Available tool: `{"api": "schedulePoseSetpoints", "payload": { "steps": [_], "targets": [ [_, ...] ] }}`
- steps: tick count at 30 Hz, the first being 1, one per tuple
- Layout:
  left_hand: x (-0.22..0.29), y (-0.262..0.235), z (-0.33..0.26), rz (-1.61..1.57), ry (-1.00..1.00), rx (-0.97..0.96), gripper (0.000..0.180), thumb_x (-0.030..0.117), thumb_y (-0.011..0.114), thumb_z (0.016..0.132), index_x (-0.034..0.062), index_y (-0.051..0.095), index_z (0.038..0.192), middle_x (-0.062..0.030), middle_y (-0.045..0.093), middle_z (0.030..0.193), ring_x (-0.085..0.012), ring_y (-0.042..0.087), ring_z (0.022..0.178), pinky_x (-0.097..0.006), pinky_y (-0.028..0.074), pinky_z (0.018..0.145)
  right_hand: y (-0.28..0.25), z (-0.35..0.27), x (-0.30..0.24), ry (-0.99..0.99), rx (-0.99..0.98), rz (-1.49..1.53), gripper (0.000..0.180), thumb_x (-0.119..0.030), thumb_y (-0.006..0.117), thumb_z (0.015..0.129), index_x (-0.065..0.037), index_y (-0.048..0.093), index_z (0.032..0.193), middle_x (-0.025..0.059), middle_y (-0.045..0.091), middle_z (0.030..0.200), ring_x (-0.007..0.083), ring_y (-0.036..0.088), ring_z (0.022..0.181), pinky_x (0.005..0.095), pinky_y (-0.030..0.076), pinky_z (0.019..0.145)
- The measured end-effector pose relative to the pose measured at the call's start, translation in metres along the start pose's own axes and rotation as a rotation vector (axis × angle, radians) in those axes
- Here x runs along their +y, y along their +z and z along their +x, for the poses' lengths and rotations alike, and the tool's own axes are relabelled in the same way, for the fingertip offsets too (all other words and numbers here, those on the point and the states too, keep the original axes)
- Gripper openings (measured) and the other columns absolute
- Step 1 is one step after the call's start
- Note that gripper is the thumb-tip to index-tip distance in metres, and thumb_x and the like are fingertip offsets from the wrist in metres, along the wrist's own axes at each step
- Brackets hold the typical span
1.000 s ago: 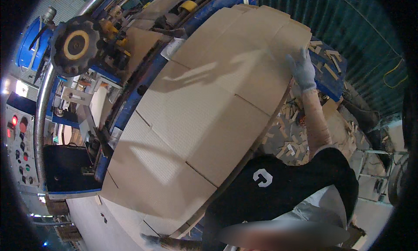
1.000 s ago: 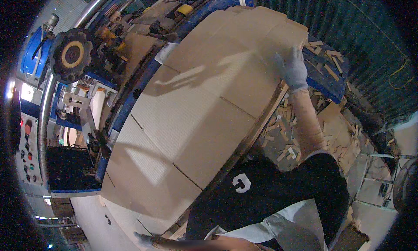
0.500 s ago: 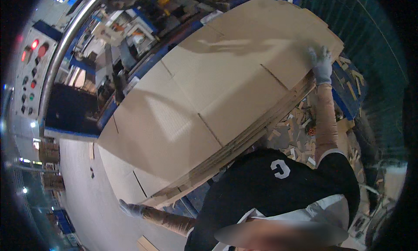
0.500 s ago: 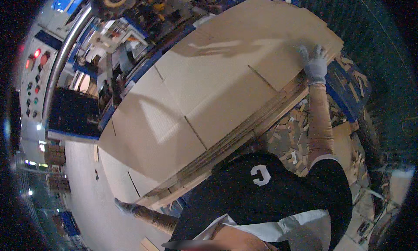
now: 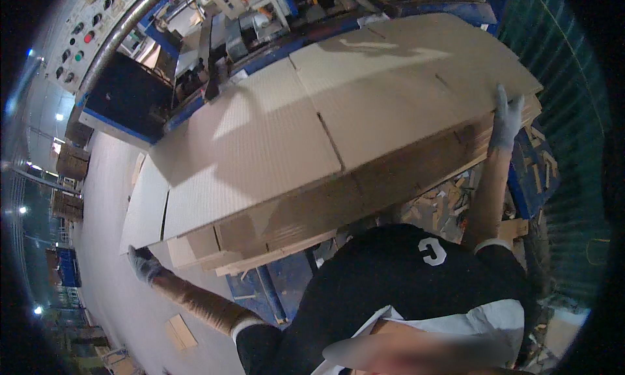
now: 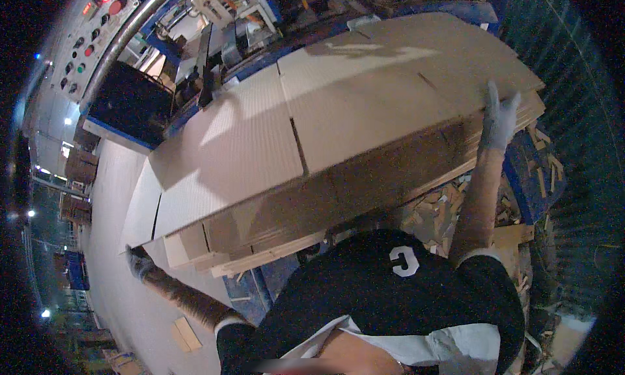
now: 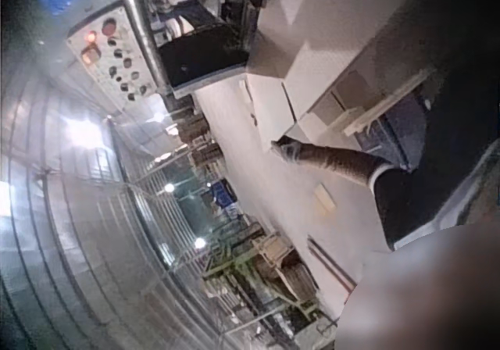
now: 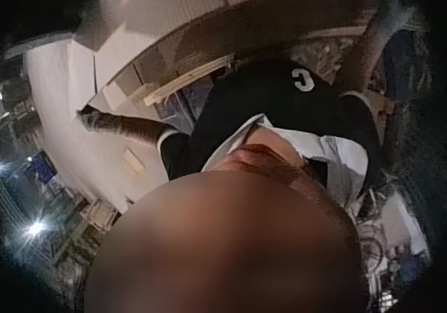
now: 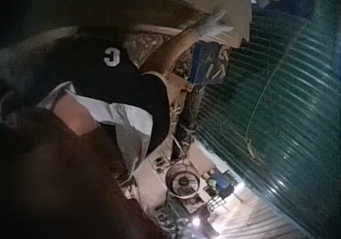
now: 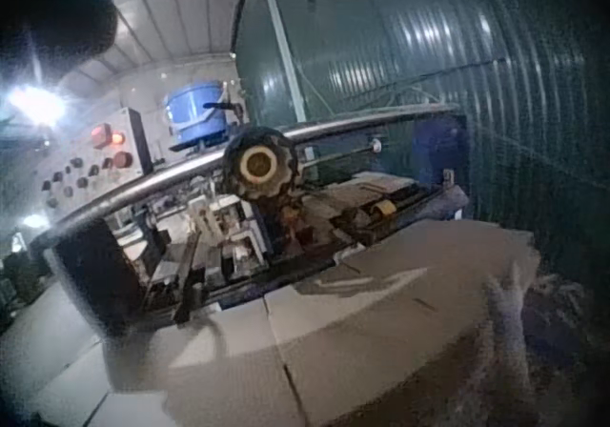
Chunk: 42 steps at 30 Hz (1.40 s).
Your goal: The person repeatedly picks up flat cardboard sheets from a stack and places them onto a conveyor or machine. The hands lift each sheet and set it down in a continuous loop without visible inspection or tool use.
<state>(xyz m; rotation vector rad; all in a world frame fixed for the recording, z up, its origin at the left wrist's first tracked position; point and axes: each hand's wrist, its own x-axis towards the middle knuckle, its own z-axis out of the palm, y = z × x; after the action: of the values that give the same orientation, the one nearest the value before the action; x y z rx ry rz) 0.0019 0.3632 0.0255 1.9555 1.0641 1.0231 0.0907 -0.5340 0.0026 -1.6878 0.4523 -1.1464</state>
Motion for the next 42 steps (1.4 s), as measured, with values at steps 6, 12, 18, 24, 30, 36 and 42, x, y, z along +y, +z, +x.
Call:
{"api": "schedulePoseSetpoints", "payload": {
  "steps": [6, 12, 18, 24, 30, 36, 42],
  "targets": [
    [-0.007, 0.016, -0.077, 0.338, -0.019, 0.092, 0.052, 0.045, 0.054, 0.090, -0.0014, 0.063, 0.112, -0.0177, 0.067, 0.100, -0.0311, 0.062, 0.090, -0.041, 0.048, 0.081, -0.024, 0.033, 0.038, -0.126, -0.045, -0.185, 0.045, -0.026, 0.059, 0.090, -0.006, 0.053, 0.129, 0.0159, 0.055, 0.126, 0.0288, 0.053, 0.115, 0.0352, 0.040, 0.098],
    [-0.003, 0.004, -0.088, 0.442, 0.037, -0.015, 0.059, 0.055, 0.050, 0.088, -0.0018, 0.068, 0.091, -0.0248, 0.067, 0.088, -0.0355, 0.065, 0.083, -0.047, 0.048, 0.074, -0.010, 0.020, 0.021, -0.326, -0.057, -0.137, 0.041, -0.026, 0.057, 0.091, -0.003, 0.056, 0.126, 0.0141, 0.059, 0.120, 0.0217, 0.055, 0.110, 0.0328, 0.041, 0.097],
    [0.044, -0.001, -0.043, 0.052, 0.048, 0.025, 0.059, 0.051, 0.053, 0.090, -0.0046, 0.065, 0.105, -0.0202, 0.067, 0.103, -0.0304, 0.063, 0.096, -0.042, 0.046, 0.087, 0.009, 0.086, -0.054, 0.057, -0.100, 0.300, 0.036, -0.023, 0.064, 0.087, -0.003, 0.061, 0.116, 0.0100, 0.060, 0.117, 0.0218, 0.059, 0.097, 0.0329, 0.045, 0.088],
    [0.045, 0.022, -0.038, -1.034, -0.251, -0.582, 0.043, 0.024, 0.054, 0.088, -0.0027, 0.054, 0.121, -0.0144, 0.057, 0.123, -0.0270, 0.053, 0.112, -0.042, 0.040, 0.099, 0.010, 0.070, -0.075, 0.051, -0.082, 0.466, 0.041, -0.010, 0.059, 0.087, -0.002, 0.053, 0.126, 0.0103, 0.059, 0.121, 0.0226, 0.057, 0.107, 0.0331, 0.044, 0.092],
    [0.058, 0.002, -0.191, -0.241, 0.320, -0.476, 0.030, 0.006, 0.057, 0.086, -0.0011, 0.060, 0.114, -0.0117, 0.062, 0.112, -0.0212, 0.058, 0.101, -0.036, 0.047, 0.089, -0.081, -0.028, -0.107, -0.062, -0.287, -0.309, 0.039, -0.009, 0.055, 0.088, -0.003, 0.055, 0.127, 0.0110, 0.060, 0.123, 0.0199, 0.055, 0.112, 0.0313, 0.041, 0.097],
    [0.126, 0.068, -0.325, 0.114, 1.123, -0.952, 0.060, -0.004, 0.050, 0.071, 0.0049, 0.051, 0.130, -0.0228, 0.040, 0.142, -0.0406, 0.036, 0.133, -0.052, 0.025, 0.111, -0.049, -0.095, -0.054, -0.800, -1.237, -0.308, 0.039, -0.006, 0.062, 0.075, -0.010, 0.061, 0.114, 0.0118, 0.061, 0.122, 0.0300, 0.054, 0.119, 0.0455, 0.036, 0.105],
    [0.156, 0.104, -0.336, 0.360, 1.351, -0.942, 0.051, 0.008, 0.053, 0.081, 0.0108, 0.049, 0.131, -0.0190, 0.046, 0.137, -0.0413, 0.043, 0.126, -0.058, 0.028, 0.105, -0.015, -0.079, -0.035, -0.884, -1.385, -0.374, 0.037, -0.018, 0.062, 0.080, -0.013, 0.060, 0.116, 0.0100, 0.055, 0.131, 0.0303, 0.045, 0.127, 0.0484, 0.028, 0.111]
  ]
}}
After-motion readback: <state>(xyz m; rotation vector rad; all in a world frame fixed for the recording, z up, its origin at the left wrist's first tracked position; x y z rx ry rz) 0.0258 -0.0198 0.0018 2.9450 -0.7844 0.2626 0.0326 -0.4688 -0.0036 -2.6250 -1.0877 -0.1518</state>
